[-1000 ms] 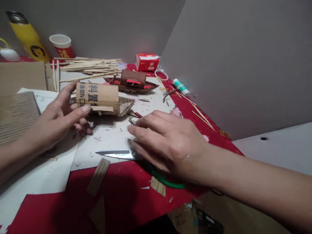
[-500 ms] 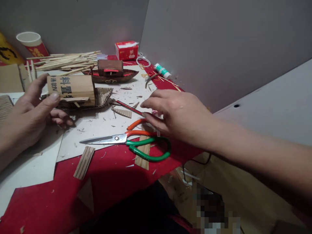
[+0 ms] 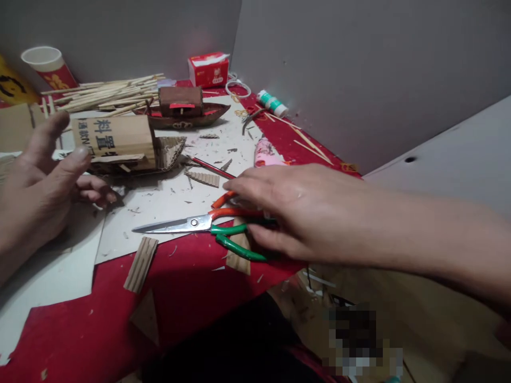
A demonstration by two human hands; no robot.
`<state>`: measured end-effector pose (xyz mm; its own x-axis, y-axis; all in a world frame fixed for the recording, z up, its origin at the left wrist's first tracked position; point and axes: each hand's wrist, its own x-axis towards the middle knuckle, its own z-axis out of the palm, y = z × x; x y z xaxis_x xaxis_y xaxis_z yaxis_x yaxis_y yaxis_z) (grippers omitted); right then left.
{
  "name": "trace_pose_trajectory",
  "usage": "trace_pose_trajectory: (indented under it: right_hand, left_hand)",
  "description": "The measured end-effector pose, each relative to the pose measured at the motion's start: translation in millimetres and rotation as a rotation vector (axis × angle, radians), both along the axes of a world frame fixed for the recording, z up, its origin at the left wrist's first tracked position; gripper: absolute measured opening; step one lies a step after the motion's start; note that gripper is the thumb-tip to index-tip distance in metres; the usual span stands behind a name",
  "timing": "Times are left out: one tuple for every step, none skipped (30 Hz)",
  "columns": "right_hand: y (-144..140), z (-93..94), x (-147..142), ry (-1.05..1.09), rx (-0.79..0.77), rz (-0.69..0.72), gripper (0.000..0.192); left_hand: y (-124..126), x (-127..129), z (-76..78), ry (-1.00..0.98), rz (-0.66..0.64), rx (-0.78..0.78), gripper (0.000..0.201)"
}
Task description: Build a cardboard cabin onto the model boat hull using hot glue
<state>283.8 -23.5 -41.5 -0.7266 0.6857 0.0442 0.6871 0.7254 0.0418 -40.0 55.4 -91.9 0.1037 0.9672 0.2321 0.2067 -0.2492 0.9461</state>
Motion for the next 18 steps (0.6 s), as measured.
trace_pose_trajectory:
  right_hand:
    - [0, 2.4, 7, -0.001, 0.038, -0.082, 0.036]
    - [1, 3.6, 14, -0.002, 0.085, -0.186, 0.036]
    - [2, 3.6, 22, -0.01, 0.13, -0.298, 0.036]
    - [3, 2.2, 31, -0.031, 0.156, -0.402, 0.037]
    - [5, -0.3, 39, -0.06, 0.154, -0.481, 0.038]
    - [8, -3.7, 47, -0.088, 0.133, -0.525, 0.04]
    - [10, -7.6, 54, -0.112, 0.112, -0.537, 0.041]
    - [14, -11.6, 59, -0.132, 0.091, -0.526, 0.042]
    - [17, -15.2, 61, -0.149, 0.072, -0.509, 0.042]
    - [20, -18.3, 62, -0.161, 0.065, -0.506, 0.039]
    - [23, -20.5, 61, -0.172, 0.063, -0.516, 0.033]
    - [26, -21.9, 59, -0.184, 0.06, -0.541, 0.025]
    - [28, -22.4, 56, -0.194, 0.05, -0.569, 0.017]
    - [30, -22.3, 53, -0.202, 0.035, -0.594, 0.01]
    - [32, -21.7, 51, -0.207, 0.021, -0.612, 0.009]
    - [33, -20.8, 50, -0.206, 0.016, -0.628, 0.012]
    - [33, -19.8, 50, -0.202, 0.021, -0.657, 0.015]
    - [33, -18.8, 51, -0.191, 0.039, -0.703, 0.016]
  left_hand:
    - [0, -1, -0.5, 0.019, -0.006, 0.004, 0.111]
    - [0, -3, -0.8, 0.042, -0.011, 0.005, 0.109]
    - [-1, -5, -1.0, 0.059, -0.013, 0.012, 0.107]
    - [-1, -6, -1.2, 0.068, -0.009, 0.019, 0.104]
    - [-2, -8, -1.4, 0.068, 0.002, 0.029, 0.1]
    - [-2, -8, -1.3, 0.061, 0.016, 0.04, 0.097]
    - [-3, -8, -0.9, 0.049, 0.03, 0.047, 0.095]
    - [-5, -7, 0.1, 0.041, 0.041, 0.046, 0.095]
    - [-6, -6, 1.6, 0.037, 0.047, 0.029, 0.095]
    - [-8, -4, 3.5, 0.034, 0.05, 0.004, 0.094]
    - [-10, -1, 5.5, 0.022, 0.051, -0.02, 0.093]
    - [-12, 1, 7.3, 0.006, 0.05, -0.043, 0.091]
    - [-13, 3, 8.6, -0.012, 0.05, -0.058, 0.09]
    - [-13, 5, 9.3, -0.026, 0.048, -0.067, 0.09]
    - [-13, 5, 9.4, -0.037, 0.043, -0.066, 0.091]
    - [-12, 6, 9.0, -0.042, 0.038, -0.061, 0.092]
    - [-12, 5, 8.3, -0.043, 0.036, -0.054, 0.093]
    - [-11, 5, 7.5, -0.036, 0.036, -0.049, 0.093]
